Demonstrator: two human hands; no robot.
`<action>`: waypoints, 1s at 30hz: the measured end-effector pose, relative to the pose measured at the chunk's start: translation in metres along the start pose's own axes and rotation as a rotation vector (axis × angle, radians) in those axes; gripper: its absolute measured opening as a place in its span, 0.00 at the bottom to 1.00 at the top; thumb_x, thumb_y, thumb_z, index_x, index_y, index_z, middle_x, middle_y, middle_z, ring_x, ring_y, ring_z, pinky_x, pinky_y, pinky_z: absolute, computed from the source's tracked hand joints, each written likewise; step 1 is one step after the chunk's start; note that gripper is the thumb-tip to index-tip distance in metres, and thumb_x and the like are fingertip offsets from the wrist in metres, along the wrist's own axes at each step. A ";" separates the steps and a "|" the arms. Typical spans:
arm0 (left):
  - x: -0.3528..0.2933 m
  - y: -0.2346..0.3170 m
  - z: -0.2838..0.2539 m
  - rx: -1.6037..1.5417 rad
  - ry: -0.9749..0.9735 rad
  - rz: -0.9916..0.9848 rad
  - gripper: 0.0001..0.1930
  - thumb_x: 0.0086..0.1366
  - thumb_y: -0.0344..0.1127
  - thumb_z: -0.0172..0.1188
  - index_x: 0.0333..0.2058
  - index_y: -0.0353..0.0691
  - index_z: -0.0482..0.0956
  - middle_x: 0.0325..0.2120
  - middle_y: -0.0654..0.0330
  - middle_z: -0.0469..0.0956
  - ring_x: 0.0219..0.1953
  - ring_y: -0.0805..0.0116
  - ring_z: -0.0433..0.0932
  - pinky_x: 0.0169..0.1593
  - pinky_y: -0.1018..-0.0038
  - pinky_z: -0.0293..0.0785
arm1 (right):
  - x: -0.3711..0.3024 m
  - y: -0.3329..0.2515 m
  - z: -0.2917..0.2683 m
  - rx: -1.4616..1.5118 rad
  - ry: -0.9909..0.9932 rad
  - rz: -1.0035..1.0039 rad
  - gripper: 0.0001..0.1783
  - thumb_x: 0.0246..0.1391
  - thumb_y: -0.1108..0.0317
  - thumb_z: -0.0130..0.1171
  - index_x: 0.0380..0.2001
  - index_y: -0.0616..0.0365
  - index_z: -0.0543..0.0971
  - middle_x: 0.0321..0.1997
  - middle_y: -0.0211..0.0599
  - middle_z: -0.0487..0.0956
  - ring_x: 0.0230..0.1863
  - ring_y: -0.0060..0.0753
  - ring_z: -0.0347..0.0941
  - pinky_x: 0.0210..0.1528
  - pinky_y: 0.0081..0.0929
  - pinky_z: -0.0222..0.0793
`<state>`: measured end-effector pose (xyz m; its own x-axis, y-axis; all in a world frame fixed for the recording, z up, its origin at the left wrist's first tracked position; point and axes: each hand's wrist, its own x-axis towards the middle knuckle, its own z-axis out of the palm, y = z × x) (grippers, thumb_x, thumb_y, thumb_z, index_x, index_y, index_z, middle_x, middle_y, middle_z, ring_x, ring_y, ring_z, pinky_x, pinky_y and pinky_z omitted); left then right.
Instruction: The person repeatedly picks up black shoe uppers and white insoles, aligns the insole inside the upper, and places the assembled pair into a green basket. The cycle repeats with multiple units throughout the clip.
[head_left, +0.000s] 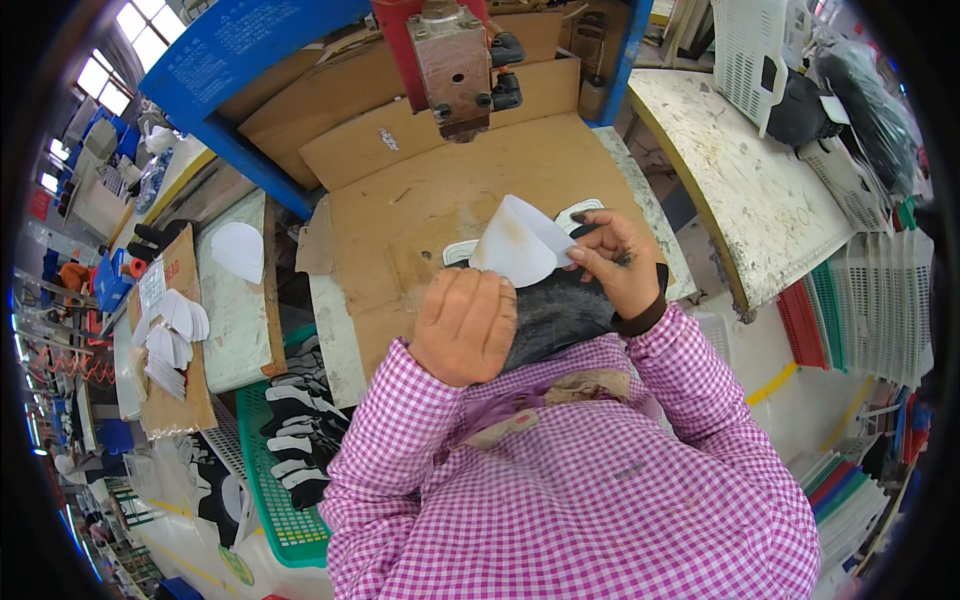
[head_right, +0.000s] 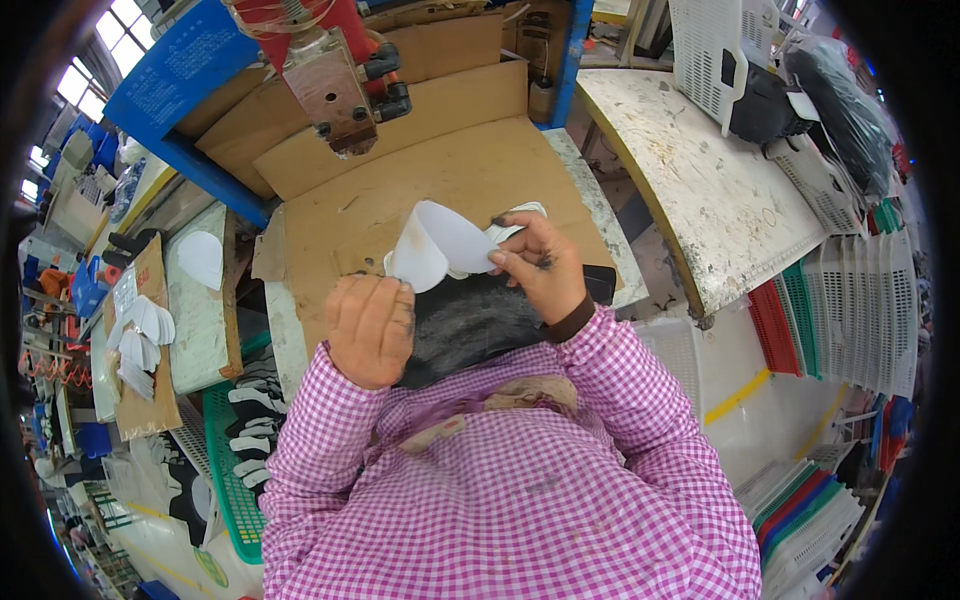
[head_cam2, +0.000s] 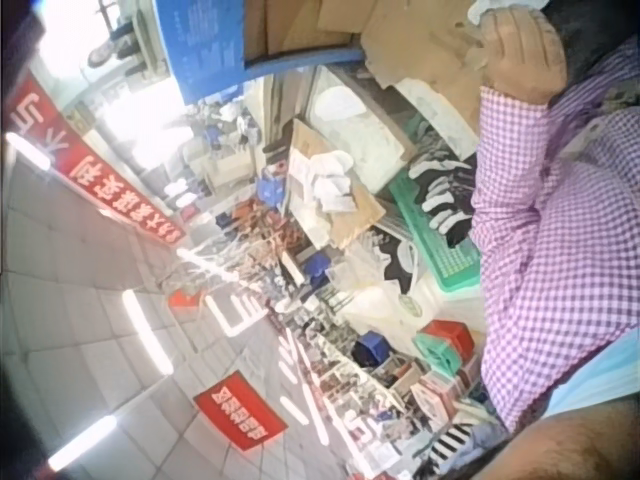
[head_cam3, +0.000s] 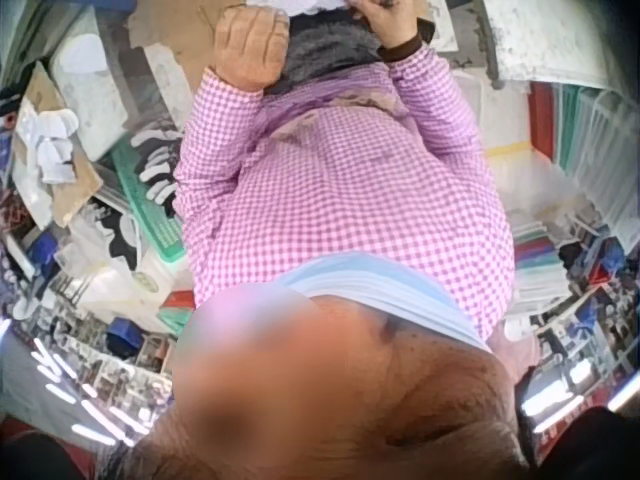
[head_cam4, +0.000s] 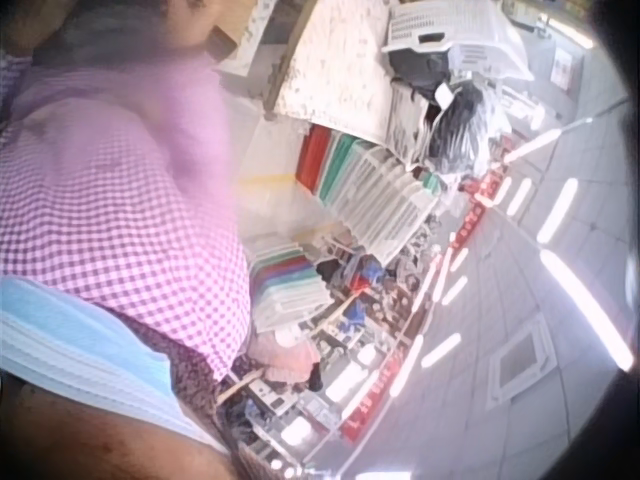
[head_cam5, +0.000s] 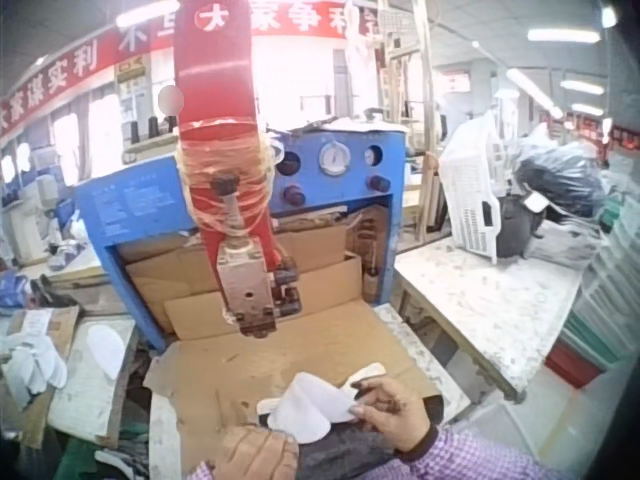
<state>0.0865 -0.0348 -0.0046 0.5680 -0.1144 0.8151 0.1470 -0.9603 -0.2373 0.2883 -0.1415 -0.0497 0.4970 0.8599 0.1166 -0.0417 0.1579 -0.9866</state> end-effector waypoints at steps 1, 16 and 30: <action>0.001 -0.001 0.002 0.028 -0.022 0.078 0.05 0.51 0.25 0.59 0.28 0.31 0.75 0.32 0.50 0.76 0.34 0.58 0.76 0.40 0.63 0.74 | -0.001 0.000 0.004 -0.061 0.009 -0.011 0.06 0.52 0.79 0.57 0.35 0.63 0.77 0.30 0.34 0.78 0.31 0.21 0.75 0.29 0.15 0.69; 0.002 -0.023 0.006 0.135 -0.120 0.310 0.08 0.53 0.33 0.55 0.28 0.33 0.76 0.29 0.52 0.77 0.34 0.60 0.76 0.44 0.64 0.74 | -0.003 -0.014 0.024 -0.112 -0.073 -0.133 0.17 0.53 0.63 0.62 0.40 0.67 0.77 0.38 0.33 0.72 0.37 0.22 0.70 0.41 0.19 0.66; 0.000 -0.013 0.005 0.182 -0.176 0.290 0.08 0.52 0.32 0.54 0.27 0.32 0.75 0.28 0.51 0.76 0.34 0.59 0.76 0.44 0.64 0.74 | -0.001 -0.023 0.035 -0.016 -0.033 -0.059 0.13 0.53 0.68 0.62 0.38 0.66 0.75 0.38 0.35 0.72 0.40 0.26 0.74 0.41 0.20 0.70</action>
<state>0.0883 -0.0212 -0.0045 0.7353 -0.3141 0.6006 0.0920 -0.8317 -0.5476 0.2586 -0.1291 -0.0230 0.4696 0.8648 0.1780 0.0005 0.2013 -0.9795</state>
